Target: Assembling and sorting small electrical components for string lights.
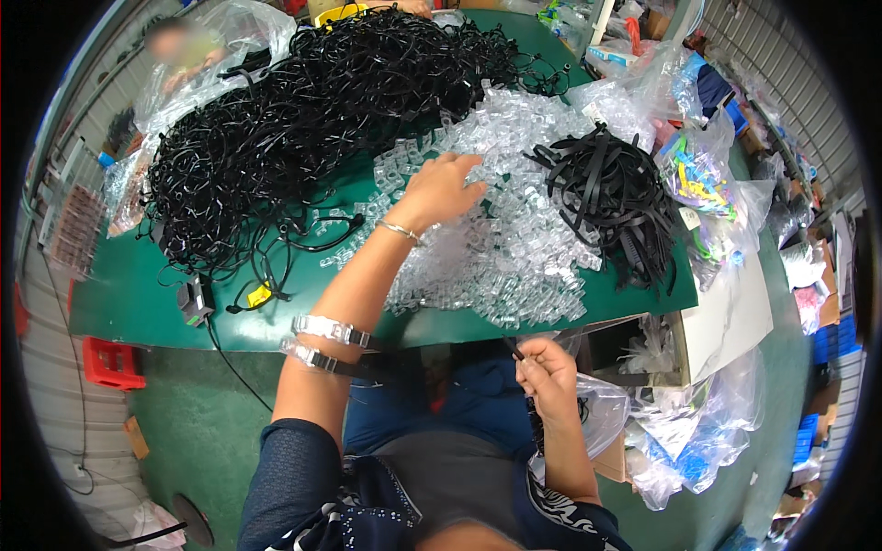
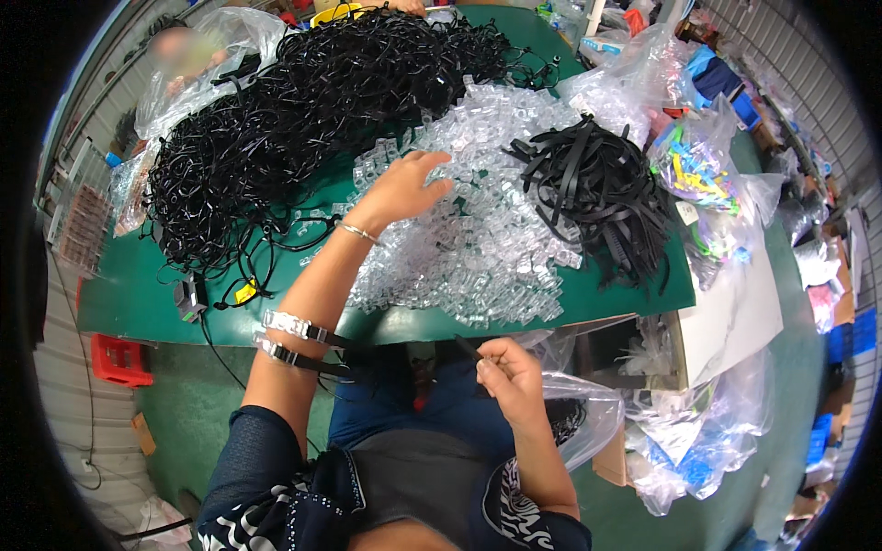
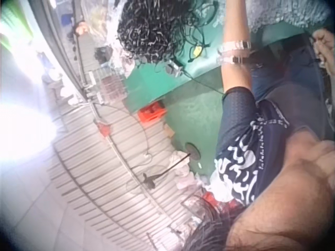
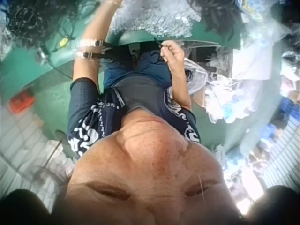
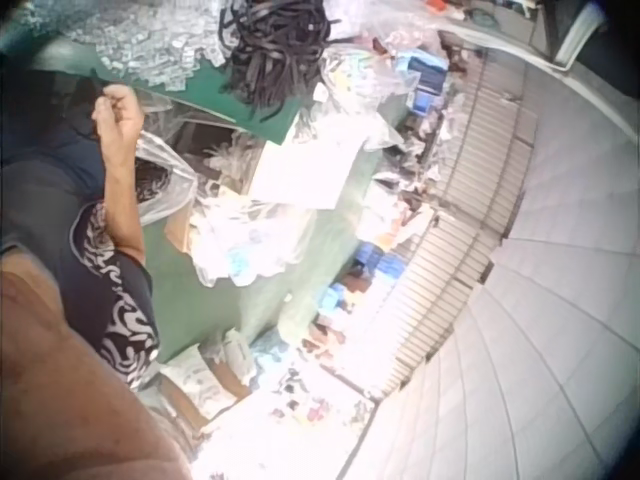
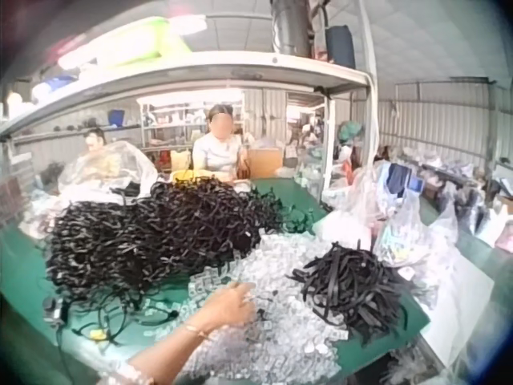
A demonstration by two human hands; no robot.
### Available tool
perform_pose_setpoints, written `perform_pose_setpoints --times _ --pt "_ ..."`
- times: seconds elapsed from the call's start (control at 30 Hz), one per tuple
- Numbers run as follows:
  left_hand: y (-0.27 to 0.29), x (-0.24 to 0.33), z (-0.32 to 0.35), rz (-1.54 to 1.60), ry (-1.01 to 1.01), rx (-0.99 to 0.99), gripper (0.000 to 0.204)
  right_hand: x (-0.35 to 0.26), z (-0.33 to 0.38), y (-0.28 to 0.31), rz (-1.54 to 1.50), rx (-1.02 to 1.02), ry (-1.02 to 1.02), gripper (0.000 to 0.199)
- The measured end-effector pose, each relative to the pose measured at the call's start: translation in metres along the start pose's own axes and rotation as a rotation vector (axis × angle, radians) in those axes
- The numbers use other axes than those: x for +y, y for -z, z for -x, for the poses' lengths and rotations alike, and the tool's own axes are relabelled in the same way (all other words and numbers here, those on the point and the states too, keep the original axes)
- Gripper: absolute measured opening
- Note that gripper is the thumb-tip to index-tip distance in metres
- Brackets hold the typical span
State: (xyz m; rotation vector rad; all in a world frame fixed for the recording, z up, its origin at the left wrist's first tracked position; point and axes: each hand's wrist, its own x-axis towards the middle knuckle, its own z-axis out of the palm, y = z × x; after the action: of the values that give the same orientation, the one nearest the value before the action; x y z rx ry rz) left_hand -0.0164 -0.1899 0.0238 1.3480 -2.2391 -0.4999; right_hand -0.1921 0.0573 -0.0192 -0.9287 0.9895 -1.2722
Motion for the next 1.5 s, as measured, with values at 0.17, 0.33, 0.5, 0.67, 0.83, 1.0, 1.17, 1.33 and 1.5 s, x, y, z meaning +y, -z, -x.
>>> perform_pose_setpoints --times 0.17,0.33,0.5,0.67,0.83,1.0,1.17,1.33,1.5 --pt "0.018 0.002 -0.050 -0.057 0.005 -0.081 0.051 -0.005 -0.006 0.024 -0.017 0.069 0.030 0.013" --pt "0.017 0.013 -0.085 -0.191 0.016 -0.093 0.052 -0.008 -0.029 0.053 -0.115 0.190 0.091 0.013" --pt "0.010 0.008 -0.119 -0.300 -0.016 -0.184 0.050 -0.009 -0.048 0.067 -0.166 0.237 0.060 0.012" --pt "-0.002 0.003 -0.150 -0.327 -0.086 -0.204 0.048 -0.010 -0.056 0.071 -0.150 0.274 0.005 0.007" --pt "-0.024 -0.007 -0.176 -0.376 -0.123 -0.244 0.057 -0.012 -0.058 0.066 -0.072 0.319 -0.020 0.006" --pt "-0.037 -0.012 -0.188 -0.354 -0.076 -0.288 0.064 -0.012 -0.056 0.063 -0.070 0.355 -0.032 0.005" --pt "-0.038 -0.011 -0.195 -0.404 -0.105 -0.390 0.063 -0.011 -0.055 0.062 -0.068 0.369 -0.049 0.005" --pt "-0.043 -0.034 -0.196 -0.384 -0.181 -0.448 0.059 -0.013 -0.058 0.060 -0.049 0.352 -0.019 0.005" --pt "-0.029 -0.027 -0.168 -0.446 -0.274 -0.468 0.051 -0.012 -0.057 0.063 -0.042 0.349 0.001 0.005"
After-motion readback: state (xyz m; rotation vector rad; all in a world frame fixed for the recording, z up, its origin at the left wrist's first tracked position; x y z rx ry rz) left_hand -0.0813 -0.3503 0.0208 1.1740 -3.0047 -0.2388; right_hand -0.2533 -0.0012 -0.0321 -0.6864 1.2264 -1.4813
